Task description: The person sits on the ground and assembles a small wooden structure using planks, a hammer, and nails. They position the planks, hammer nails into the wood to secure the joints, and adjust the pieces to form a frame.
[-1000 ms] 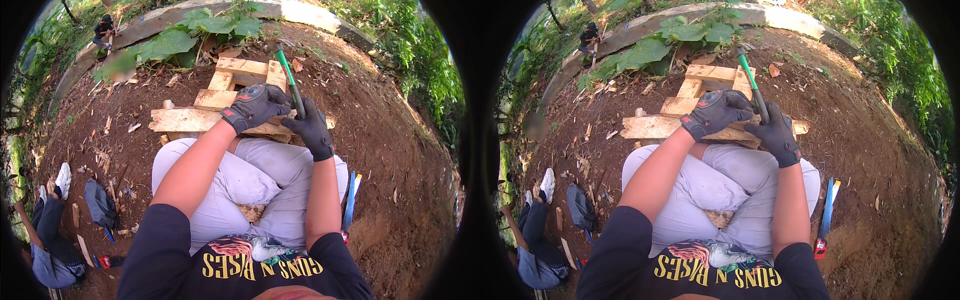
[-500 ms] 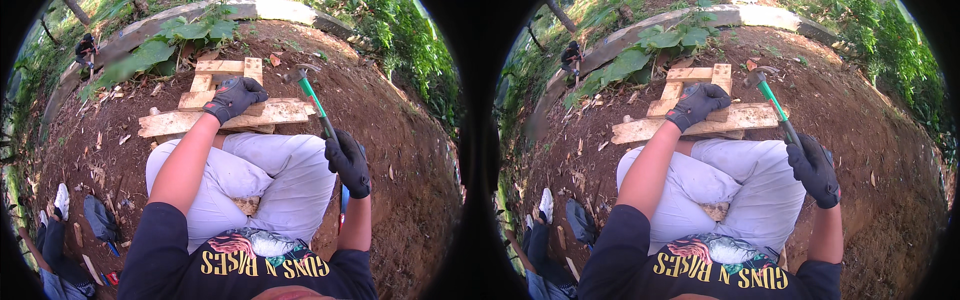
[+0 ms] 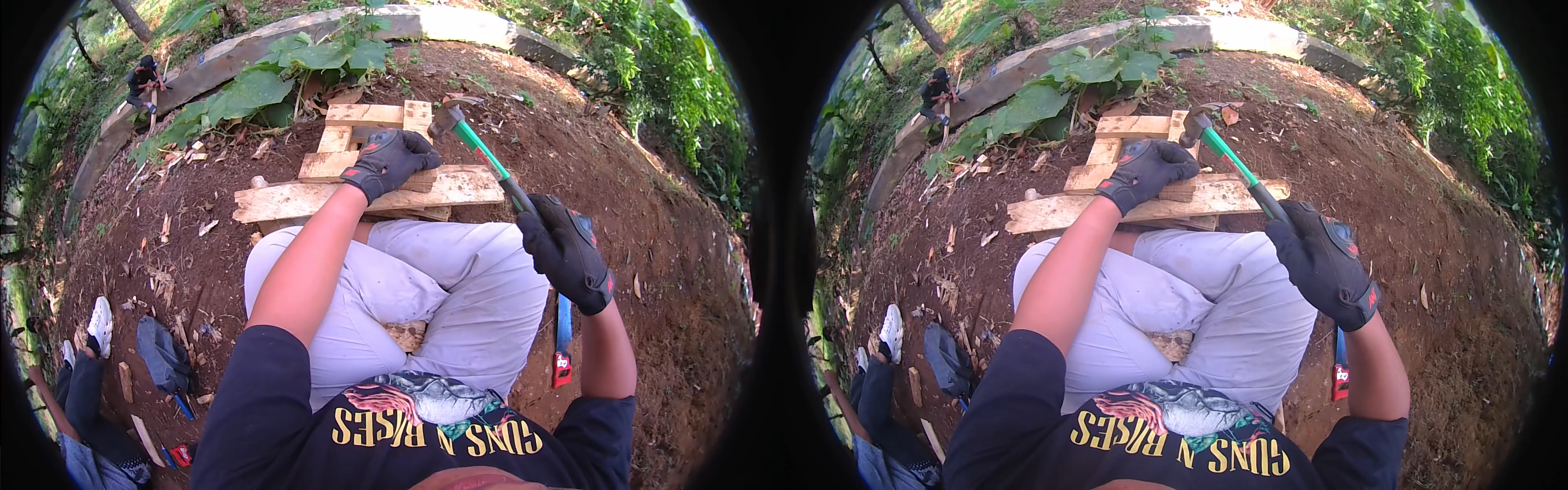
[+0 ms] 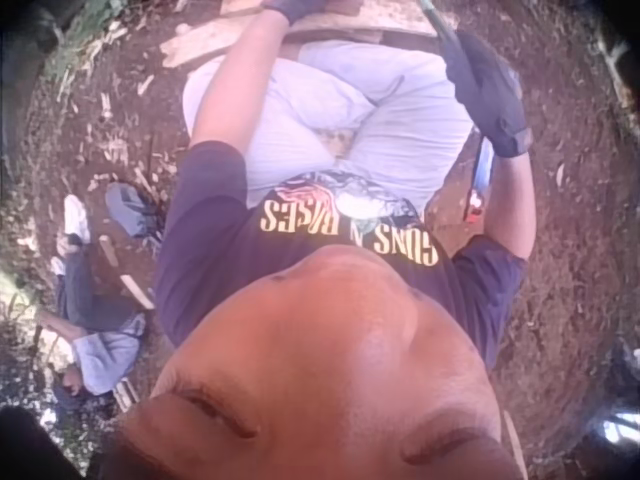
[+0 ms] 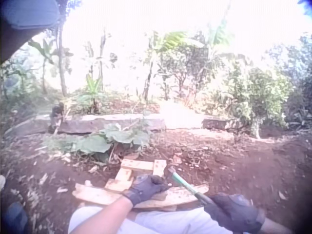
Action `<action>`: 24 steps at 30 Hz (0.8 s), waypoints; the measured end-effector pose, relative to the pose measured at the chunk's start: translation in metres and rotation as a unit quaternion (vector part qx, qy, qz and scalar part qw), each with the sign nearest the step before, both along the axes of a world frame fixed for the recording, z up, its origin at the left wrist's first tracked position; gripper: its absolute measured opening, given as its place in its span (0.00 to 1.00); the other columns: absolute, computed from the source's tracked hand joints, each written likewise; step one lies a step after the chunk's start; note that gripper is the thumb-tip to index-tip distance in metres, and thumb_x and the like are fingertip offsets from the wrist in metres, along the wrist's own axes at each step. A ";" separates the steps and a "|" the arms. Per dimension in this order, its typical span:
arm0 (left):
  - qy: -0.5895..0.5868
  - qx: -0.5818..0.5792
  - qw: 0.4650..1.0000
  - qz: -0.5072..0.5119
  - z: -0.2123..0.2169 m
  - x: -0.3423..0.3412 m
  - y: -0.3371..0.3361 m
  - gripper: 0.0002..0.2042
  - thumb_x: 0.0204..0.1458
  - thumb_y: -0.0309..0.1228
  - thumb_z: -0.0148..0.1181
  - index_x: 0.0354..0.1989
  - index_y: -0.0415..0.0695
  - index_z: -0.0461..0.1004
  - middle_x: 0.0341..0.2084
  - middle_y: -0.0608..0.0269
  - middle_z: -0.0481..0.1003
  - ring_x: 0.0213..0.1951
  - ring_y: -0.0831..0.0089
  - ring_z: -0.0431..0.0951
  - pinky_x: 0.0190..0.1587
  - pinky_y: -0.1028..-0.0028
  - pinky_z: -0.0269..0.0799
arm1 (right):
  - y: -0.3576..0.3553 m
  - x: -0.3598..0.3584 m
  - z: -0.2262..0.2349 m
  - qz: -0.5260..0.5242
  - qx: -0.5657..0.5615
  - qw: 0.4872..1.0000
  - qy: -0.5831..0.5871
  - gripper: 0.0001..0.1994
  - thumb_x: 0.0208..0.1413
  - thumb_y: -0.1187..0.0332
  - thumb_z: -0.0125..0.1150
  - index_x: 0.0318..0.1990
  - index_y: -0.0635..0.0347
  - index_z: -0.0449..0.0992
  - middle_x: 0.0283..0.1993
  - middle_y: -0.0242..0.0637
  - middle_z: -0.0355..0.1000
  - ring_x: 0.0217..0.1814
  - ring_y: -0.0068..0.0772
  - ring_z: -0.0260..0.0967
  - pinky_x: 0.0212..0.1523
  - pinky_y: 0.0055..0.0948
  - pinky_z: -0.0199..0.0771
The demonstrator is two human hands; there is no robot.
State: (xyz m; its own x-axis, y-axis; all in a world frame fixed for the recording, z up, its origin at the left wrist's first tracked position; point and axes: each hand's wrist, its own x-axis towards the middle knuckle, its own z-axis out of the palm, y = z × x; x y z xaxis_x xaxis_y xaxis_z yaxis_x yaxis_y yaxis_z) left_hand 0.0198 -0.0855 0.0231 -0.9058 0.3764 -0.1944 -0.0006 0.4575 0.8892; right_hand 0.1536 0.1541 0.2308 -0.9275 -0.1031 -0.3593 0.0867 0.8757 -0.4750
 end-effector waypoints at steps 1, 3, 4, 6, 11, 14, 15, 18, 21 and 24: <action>0.003 -0.013 1.000 0.003 -0.002 0.000 0.001 0.17 0.55 0.46 0.76 0.45 0.48 0.90 0.41 0.59 0.89 0.44 0.70 0.86 0.52 0.68 0.78 | -0.001 -0.003 0.001 0.011 0.019 1.000 -0.005 0.18 0.72 0.57 0.58 0.56 0.63 0.78 0.32 0.44 0.74 0.28 0.41 0.75 0.33 0.43 0.71; 0.007 -0.038 0.999 0.008 -0.002 0.000 0.003 0.17 0.55 0.46 0.76 0.46 0.47 0.90 0.41 0.59 0.89 0.44 0.71 0.86 0.52 0.68 0.78 | 0.000 -0.005 -0.001 0.027 0.040 0.999 -0.001 0.18 0.72 0.57 0.59 0.56 0.63 0.78 0.32 0.44 0.74 0.28 0.40 0.75 0.33 0.43 0.72; 0.009 -0.022 1.000 0.008 -0.006 -0.002 0.004 0.17 0.55 0.45 0.76 0.46 0.47 0.89 0.41 0.59 0.89 0.44 0.71 0.86 0.52 0.68 0.78 | 0.003 -0.004 -0.006 0.031 0.042 0.999 0.008 0.18 0.72 0.57 0.58 0.56 0.63 0.78 0.32 0.44 0.74 0.28 0.39 0.75 0.33 0.42 0.72; 0.012 0.009 1.000 0.015 -0.014 -0.003 0.002 0.17 0.55 0.45 0.77 0.46 0.46 0.89 0.41 0.59 0.89 0.44 0.72 0.86 0.51 0.69 0.78 | 0.002 -0.006 -0.007 0.029 0.039 0.999 0.005 0.18 0.72 0.57 0.58 0.56 0.63 0.78 0.32 0.44 0.74 0.28 0.39 0.75 0.33 0.43 0.72; -0.002 0.003 1.000 0.012 -0.013 -0.003 0.003 0.16 0.55 0.42 0.77 0.47 0.46 0.89 0.41 0.60 0.89 0.43 0.74 0.86 0.50 0.70 0.78 | 0.002 -0.008 -0.003 -0.004 0.019 0.999 -0.043 0.19 0.72 0.56 0.58 0.56 0.63 0.79 0.32 0.45 0.75 0.27 0.41 0.75 0.32 0.44 0.72; 0.003 0.011 1.000 0.009 -0.020 -0.005 0.002 0.20 0.53 0.51 0.75 0.46 0.50 0.90 0.41 0.58 0.88 0.44 0.64 0.86 0.52 0.65 0.78 | 0.004 -0.008 -0.007 0.013 0.023 0.999 -0.024 0.19 0.72 0.56 0.58 0.56 0.63 0.79 0.32 0.45 0.75 0.28 0.41 0.76 0.32 0.44 0.72; 0.007 0.015 1.000 0.009 -0.025 -0.006 0.001 0.22 0.52 0.56 0.74 0.45 0.52 0.90 0.41 0.57 0.88 0.45 0.59 0.87 0.53 0.62 0.79 | 0.003 -0.009 -0.007 0.014 0.025 0.999 -0.024 0.19 0.71 0.56 0.58 0.56 0.63 0.79 0.32 0.45 0.75 0.28 0.41 0.76 0.32 0.44 0.73; 0.002 0.024 1.000 -0.007 -0.030 -0.008 0.002 0.20 0.53 0.55 0.75 0.44 0.53 0.90 0.40 0.60 0.88 0.44 0.60 0.87 0.52 0.63 0.78 | 0.005 -0.009 -0.011 0.014 0.023 0.999 -0.021 0.19 0.72 0.55 0.58 0.54 0.63 0.79 0.30 0.40 0.73 0.26 0.35 0.74 0.30 0.40 0.72; 0.011 0.030 0.999 -0.006 -0.031 -0.006 0.003 0.18 0.53 0.53 0.75 0.44 0.55 0.90 0.40 0.62 0.88 0.44 0.62 0.87 0.51 0.64 0.78 | 0.007 -0.009 -0.017 0.016 0.016 1.000 -0.015 0.19 0.72 0.54 0.58 0.52 0.63 0.79 0.29 0.35 0.71 0.23 0.28 0.71 0.27 0.35 0.70; 0.020 0.039 0.999 -0.005 -0.033 -0.006 0.002 0.16 0.54 0.52 0.74 0.43 0.57 0.91 0.40 0.64 0.88 0.44 0.63 0.87 0.51 0.64 0.78 | 0.004 -0.012 -0.014 0.016 0.022 0.999 -0.026 0.18 0.72 0.55 0.59 0.52 0.63 0.78 0.32 0.45 0.75 0.28 0.42 0.76 0.32 0.44 0.72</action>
